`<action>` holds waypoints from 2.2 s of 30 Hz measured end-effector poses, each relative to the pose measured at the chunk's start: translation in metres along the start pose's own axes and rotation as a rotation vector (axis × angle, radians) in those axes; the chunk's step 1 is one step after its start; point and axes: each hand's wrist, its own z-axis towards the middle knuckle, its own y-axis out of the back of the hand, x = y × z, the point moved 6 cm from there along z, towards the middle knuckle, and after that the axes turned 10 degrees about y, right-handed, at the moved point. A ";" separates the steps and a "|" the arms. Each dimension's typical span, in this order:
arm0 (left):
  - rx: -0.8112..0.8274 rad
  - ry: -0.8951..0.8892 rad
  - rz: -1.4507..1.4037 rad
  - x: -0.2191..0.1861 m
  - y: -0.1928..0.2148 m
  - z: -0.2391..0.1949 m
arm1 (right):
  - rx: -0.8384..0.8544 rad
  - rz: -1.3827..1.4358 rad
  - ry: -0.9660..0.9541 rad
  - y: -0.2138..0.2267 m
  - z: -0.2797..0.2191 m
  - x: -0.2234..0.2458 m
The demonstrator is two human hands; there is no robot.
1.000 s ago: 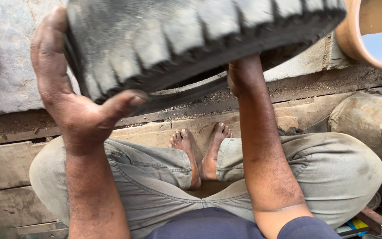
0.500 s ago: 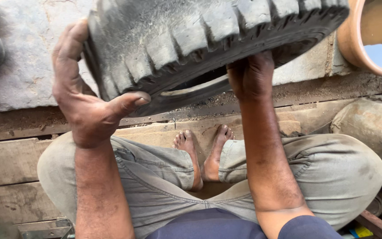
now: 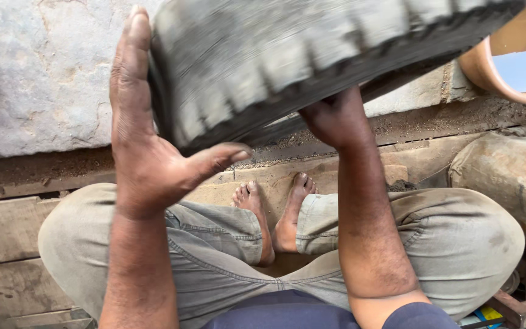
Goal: The person sits on a wooden floor and manipulates a small vehicle tire, rotating it to inspect the tread and sidewalls. They use a metal tool to probe the tire surface, likely checking for punctures or embedded debris, while occasionally dipping the tool into a nearby bowl of water.
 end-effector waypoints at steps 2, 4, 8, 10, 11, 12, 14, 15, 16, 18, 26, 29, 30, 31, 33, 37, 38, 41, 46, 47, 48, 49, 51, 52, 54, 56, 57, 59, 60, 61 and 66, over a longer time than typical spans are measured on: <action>-0.070 -0.015 0.030 -0.008 0.000 -0.005 | 0.070 -0.369 0.136 0.000 0.005 0.039; -0.118 -0.006 0.047 -0.012 0.001 -0.006 | 0.096 -0.565 0.126 0.001 0.010 0.058; -0.182 -0.019 0.103 -0.015 0.000 -0.006 | 0.145 -0.708 -0.305 0.016 0.009 0.044; -0.199 -0.038 0.150 -0.016 -0.001 -0.006 | 0.172 -0.779 -0.452 0.025 0.007 0.030; -0.201 -0.045 0.177 -0.017 -0.003 -0.006 | 0.170 -0.791 -0.467 0.031 0.008 0.024; -0.197 -0.044 0.181 -0.018 -0.004 -0.006 | 0.168 -0.803 -0.481 0.034 0.009 0.018; -0.183 -0.038 0.162 -0.021 -0.005 -0.004 | 0.177 -0.850 -0.445 0.037 0.013 0.011; -0.173 -0.035 0.155 -0.024 -0.006 -0.003 | 0.176 -0.864 -0.440 0.038 0.014 0.008; -0.164 -0.031 0.148 -0.027 -0.006 -0.002 | 0.165 -0.868 -0.439 0.039 0.016 0.004; -0.144 -0.035 0.157 -0.034 -0.006 0.001 | 0.135 -0.878 -0.431 0.045 0.017 -0.003; -0.088 -0.071 0.207 -0.057 -0.010 0.011 | -0.044 -0.799 -0.199 0.051 0.014 -0.011; -0.075 -0.083 0.208 -0.059 -0.010 0.014 | -0.047 -0.775 -0.155 0.034 0.017 -0.010; -0.074 -0.089 0.203 -0.060 -0.010 0.016 | -0.053 -0.771 -0.145 0.030 0.018 -0.010; -0.077 -0.090 0.203 -0.060 -0.010 0.017 | -0.065 -0.769 -0.146 0.027 0.017 -0.011; -0.083 -0.091 0.201 -0.062 -0.012 0.019 | -0.084 -0.767 -0.155 0.031 0.015 -0.014; -0.072 -0.096 0.204 -0.068 -0.016 0.023 | -0.093 -0.762 -0.188 0.049 0.006 -0.023; -0.069 -0.099 0.215 -0.071 -0.020 0.025 | -0.089 -0.755 -0.193 0.051 0.004 -0.026; -0.047 -0.121 0.224 -0.079 -0.030 0.031 | -0.073 -0.739 -0.207 0.052 -0.003 -0.035; 0.005 -0.185 0.251 -0.097 -0.050 0.053 | -0.046 -0.718 -0.170 0.043 0.013 -0.045; 0.010 -0.206 0.254 -0.099 -0.052 0.057 | -0.045 -0.724 -0.172 0.045 0.012 -0.047; 0.015 -0.227 0.257 -0.103 -0.056 0.062 | -0.046 -0.723 -0.171 0.050 0.012 -0.049; 0.032 -0.226 0.254 -0.105 -0.059 0.065 | -0.045 -0.717 -0.172 0.049 0.014 -0.051; 0.065 -0.220 0.254 -0.110 -0.065 0.069 | -0.044 -0.705 -0.177 0.051 0.015 -0.055; 0.073 -0.236 0.256 -0.112 -0.066 0.071 | -0.046 -0.699 -0.181 0.049 0.016 -0.057; 0.090 -0.266 0.265 -0.114 -0.067 0.075 | -0.043 -0.674 -0.180 0.044 0.015 -0.060; 0.103 -0.276 0.247 -0.111 -0.063 0.078 | -0.051 -0.667 -0.182 0.050 0.015 -0.060; 0.105 -0.286 0.239 -0.110 -0.060 0.081 | -0.057 -0.664 -0.175 0.053 0.016 -0.059; 0.119 -0.291 0.246 -0.107 -0.054 0.086 | -0.076 -0.665 -0.168 0.060 0.016 -0.055; 0.127 -0.293 0.248 -0.105 -0.052 0.088 | -0.090 -0.666 -0.164 0.064 0.014 -0.052; 0.131 -0.284 0.238 -0.104 -0.050 0.090 | -0.100 -0.666 -0.161 0.068 0.011 -0.049; 0.147 -0.274 0.189 -0.095 -0.042 0.097 | -0.120 -0.657 -0.143 0.070 0.002 -0.039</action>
